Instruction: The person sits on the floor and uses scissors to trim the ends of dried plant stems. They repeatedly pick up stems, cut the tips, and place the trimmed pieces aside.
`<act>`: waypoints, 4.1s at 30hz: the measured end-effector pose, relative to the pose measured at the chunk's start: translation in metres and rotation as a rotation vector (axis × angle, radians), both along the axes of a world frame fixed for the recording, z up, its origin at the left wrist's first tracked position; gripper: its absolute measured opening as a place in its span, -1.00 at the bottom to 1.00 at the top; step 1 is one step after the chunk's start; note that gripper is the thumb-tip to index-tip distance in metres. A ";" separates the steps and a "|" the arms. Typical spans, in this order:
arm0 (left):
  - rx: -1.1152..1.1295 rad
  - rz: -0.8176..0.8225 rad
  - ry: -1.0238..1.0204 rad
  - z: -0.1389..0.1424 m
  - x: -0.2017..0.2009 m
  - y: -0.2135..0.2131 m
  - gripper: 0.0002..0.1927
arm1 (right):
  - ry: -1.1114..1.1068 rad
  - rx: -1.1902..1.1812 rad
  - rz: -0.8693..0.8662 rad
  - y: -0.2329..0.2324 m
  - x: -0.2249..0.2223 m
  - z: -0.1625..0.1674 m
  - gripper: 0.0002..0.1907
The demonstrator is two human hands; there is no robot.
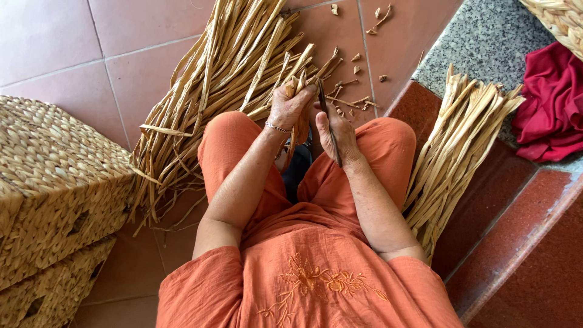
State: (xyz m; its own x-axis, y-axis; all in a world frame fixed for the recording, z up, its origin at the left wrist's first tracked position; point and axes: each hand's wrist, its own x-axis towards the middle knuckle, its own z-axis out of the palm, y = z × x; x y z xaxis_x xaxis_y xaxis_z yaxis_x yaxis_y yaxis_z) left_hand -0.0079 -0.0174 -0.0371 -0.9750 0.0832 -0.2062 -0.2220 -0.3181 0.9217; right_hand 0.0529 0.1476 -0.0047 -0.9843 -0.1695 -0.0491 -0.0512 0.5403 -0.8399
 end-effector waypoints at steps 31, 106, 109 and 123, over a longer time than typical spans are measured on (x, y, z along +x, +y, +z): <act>-0.027 -0.130 -0.097 -0.020 0.001 -0.001 -0.91 | 0.034 -0.347 -0.248 -0.001 -0.005 -0.045 -0.20; -0.346 0.092 0.212 -0.001 -0.011 0.016 -0.85 | 0.195 0.026 -0.127 -0.005 -0.013 -0.017 -0.41; -0.223 0.079 0.218 -0.006 -0.010 0.016 -0.85 | 0.179 0.036 -0.122 -0.004 -0.011 -0.015 -0.38; -0.162 0.037 0.170 -0.019 -0.014 0.013 -0.88 | 0.105 0.124 -0.092 -0.006 -0.010 -0.025 -0.29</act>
